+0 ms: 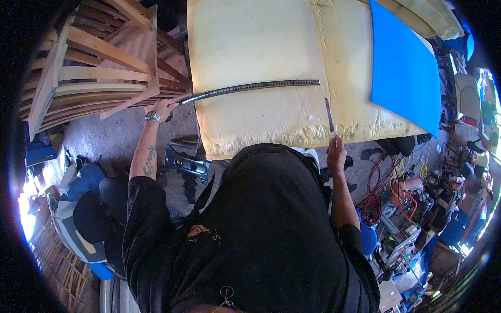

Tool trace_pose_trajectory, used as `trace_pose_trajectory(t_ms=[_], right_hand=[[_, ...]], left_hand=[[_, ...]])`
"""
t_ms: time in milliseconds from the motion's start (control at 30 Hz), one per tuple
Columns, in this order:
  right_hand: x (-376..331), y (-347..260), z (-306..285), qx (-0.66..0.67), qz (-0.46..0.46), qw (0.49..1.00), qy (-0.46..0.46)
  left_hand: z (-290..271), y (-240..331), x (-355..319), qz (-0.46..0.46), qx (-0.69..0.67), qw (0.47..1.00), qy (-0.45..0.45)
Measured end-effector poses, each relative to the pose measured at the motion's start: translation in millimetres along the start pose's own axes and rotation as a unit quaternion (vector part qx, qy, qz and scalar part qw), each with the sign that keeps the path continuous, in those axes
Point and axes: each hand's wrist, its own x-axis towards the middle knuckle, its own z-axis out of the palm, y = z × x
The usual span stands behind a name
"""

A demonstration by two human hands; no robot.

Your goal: Measuring and cutting foam for furniture upholstery.

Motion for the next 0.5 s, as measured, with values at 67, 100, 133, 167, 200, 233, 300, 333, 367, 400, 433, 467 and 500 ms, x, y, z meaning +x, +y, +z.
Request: trace_pose_trajectory(t_ms=[67, 100, 133, 167, 200, 233, 300, 333, 367, 400, 433, 467, 500], right_hand=[[0.8, -1.7, 2.5, -0.010, -0.003, 1.000, 0.001], [1.1, -0.8, 3.4, -0.009, 0.007, 1.000, -0.001], [1.2, 1.0, 3.9, 0.006, -0.001, 1.000, -0.007], [2.0, 3.3, 4.5, 0.008, 0.012, 1.000, -0.002], [2.2, 6.4, 4.5, -0.009, 0.033, 0.999, 0.011], [3.5, 9.6, 3.9, -0.020, 0.053, 0.998, 0.015], [5.1, 15.5, 2.9, 0.057, 0.080, 0.995, 0.002], [5.9, 17.4, 4.2, 0.063, 0.061, 0.996, 0.016], [6.3, 19.2, 2.2, 0.036, 0.026, 0.999, 0.016], [6.8, 20.0, 2.2, -0.014, 0.021, 1.000, 0.018], [7.0, 20.5, 1.7, -0.013, 0.026, 1.000, 0.013], [7.2, 20.6, 1.7, 0.011, 0.019, 1.000, 0.012], [7.4, 20.6, 2.1, 0.036, 0.011, 0.999, 0.009]], left_hand=[[1.3, -1.9, 0.7, 0.014, 0.019, 1.000, -0.004], [1.1, -2.0, 0.3, 0.016, 0.018, 1.000, 0.004], [-0.1, -1.5, -0.8, 0.017, 0.011, 1.000, 0.001], [-1.1, 1.1, -0.6, 0.019, 0.005, 1.000, -0.009], [-3.2, 3.9, -1.3, 0.011, 0.000, 1.000, -0.012], [-5.5, 7.9, -2.2, 0.009, -0.003, 1.000, -0.029], [-11.8, 17.8, -4.8, 0.028, 0.046, 0.998, -0.029], [-15.3, 23.2, -6.3, 0.024, 0.018, 0.999, -0.022], [-18.3, 28.7, -8.1, -0.007, 0.017, 0.999, -0.037], [-20.4, 33.9, -10.1, 0.014, 0.004, 0.999, -0.031], [-23.0, 36.9, -13.8, 0.002, 0.014, 1.000, -0.018], [-24.5, 39.3, -16.1, -0.005, 0.038, 0.999, 0.000], [-25.5, 40.7, -16.3, -0.014, 0.033, 0.999, -0.003]])
